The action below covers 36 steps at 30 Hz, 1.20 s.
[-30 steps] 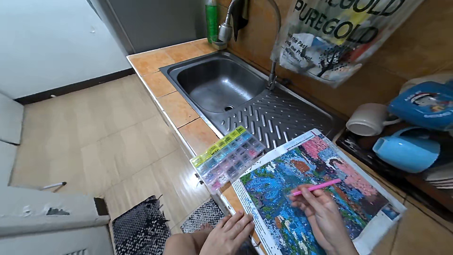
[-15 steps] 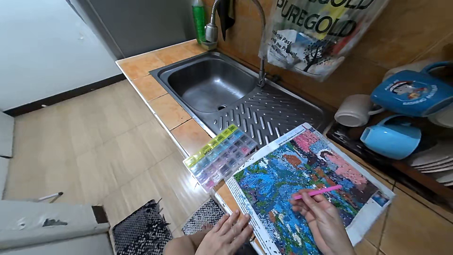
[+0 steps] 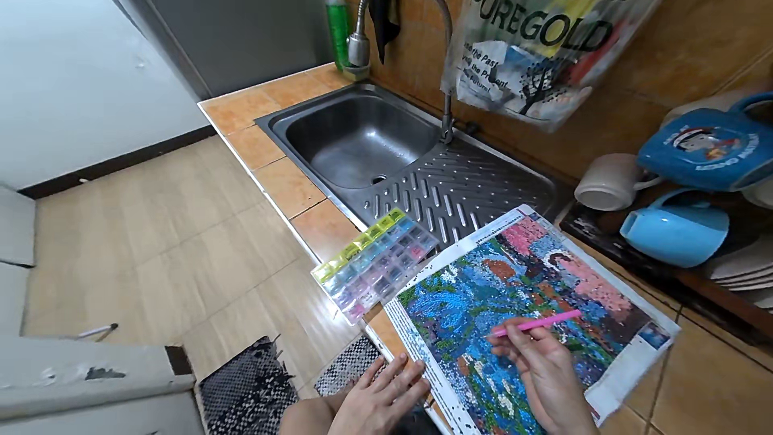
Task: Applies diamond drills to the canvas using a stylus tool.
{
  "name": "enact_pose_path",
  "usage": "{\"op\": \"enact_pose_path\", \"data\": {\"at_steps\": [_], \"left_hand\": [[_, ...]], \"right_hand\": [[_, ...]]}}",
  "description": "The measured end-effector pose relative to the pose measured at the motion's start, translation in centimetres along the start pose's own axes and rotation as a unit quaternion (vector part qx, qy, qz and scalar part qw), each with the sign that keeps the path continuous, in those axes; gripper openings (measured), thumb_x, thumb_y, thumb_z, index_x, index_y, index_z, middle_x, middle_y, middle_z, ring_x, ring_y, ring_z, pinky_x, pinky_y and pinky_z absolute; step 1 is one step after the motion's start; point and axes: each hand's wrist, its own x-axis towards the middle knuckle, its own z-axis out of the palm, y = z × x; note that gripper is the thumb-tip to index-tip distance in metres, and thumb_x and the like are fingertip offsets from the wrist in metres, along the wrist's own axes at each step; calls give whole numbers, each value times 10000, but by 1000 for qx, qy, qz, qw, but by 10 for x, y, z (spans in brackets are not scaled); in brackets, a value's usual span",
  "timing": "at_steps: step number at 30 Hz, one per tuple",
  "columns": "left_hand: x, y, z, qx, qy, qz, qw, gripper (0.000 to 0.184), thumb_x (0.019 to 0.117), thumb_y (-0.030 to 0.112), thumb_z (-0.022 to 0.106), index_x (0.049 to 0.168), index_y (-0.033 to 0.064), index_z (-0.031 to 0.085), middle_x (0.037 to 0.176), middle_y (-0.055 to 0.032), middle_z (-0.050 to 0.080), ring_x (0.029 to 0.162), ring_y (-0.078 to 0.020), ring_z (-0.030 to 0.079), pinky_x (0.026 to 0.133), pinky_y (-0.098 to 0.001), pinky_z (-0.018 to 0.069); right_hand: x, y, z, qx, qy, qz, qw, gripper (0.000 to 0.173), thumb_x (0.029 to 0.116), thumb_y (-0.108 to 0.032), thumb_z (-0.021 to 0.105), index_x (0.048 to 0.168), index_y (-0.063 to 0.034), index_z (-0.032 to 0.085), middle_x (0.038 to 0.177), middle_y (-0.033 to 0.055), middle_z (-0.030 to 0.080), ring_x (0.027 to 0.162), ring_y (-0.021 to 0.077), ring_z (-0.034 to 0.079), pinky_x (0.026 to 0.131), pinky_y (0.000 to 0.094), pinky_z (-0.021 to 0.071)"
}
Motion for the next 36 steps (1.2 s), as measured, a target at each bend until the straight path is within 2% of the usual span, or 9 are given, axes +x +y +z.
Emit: {"op": "enact_pose_path", "data": {"at_steps": [6,14,21,24,26,30,36], "left_hand": [[1,0,1,-10,12,-3,1000,513,872,-59,604,1313,197,662,1427,-39,631,1359,-270,565,1081,-477,475],[1,0,1,-14,12,-1,1000,507,877,-54,604,1316,191,667,1432,-41,627,1359,-274,566,1072,-486,485],[-1,-2,5,-6,31,1,999,478,906,-34,578,1309,210,662,1430,-23,628,1359,-243,564,1080,-451,474],[0,-2,7,0,45,3,999,452,925,-18,559,1295,220,662,1420,-13,635,1352,-228,569,1085,-425,468],[0,-1,6,-8,39,1,999,477,902,-42,576,1298,209,662,1422,-25,633,1351,-241,572,1079,-443,477],[0,-2,6,-15,39,-1,999,492,880,-60,592,1287,206,669,1411,-26,641,1346,-249,576,1070,-450,484],[0,-2,10,-13,52,-1,999,468,898,-44,570,1277,212,669,1402,-25,646,1340,-238,580,1079,-429,479]], "right_hand": [[3,-2,10,-19,-12,-19,1000,127,1008,19,464,1015,-10,588,844,31,732,710,118,725,669,246,621],[18,4,25,-125,-40,-140,981,107,961,-24,542,1029,11,616,855,-3,718,748,67,715,709,222,614],[28,11,37,-201,-54,-196,958,141,955,-51,576,1025,52,643,876,20,712,764,24,700,721,181,596],[33,15,37,-219,-51,-203,953,144,955,-65,575,1014,44,649,882,22,715,763,23,697,719,182,593],[34,14,38,-224,-49,-199,953,154,957,-74,577,1023,47,646,892,26,717,765,27,700,719,186,595],[33,13,38,-209,-50,-191,958,155,954,-60,564,1039,49,635,908,24,715,774,28,706,721,188,603],[24,11,32,-179,-47,-183,966,134,952,-45,557,1027,44,622,892,10,714,766,37,708,714,192,608]]}}
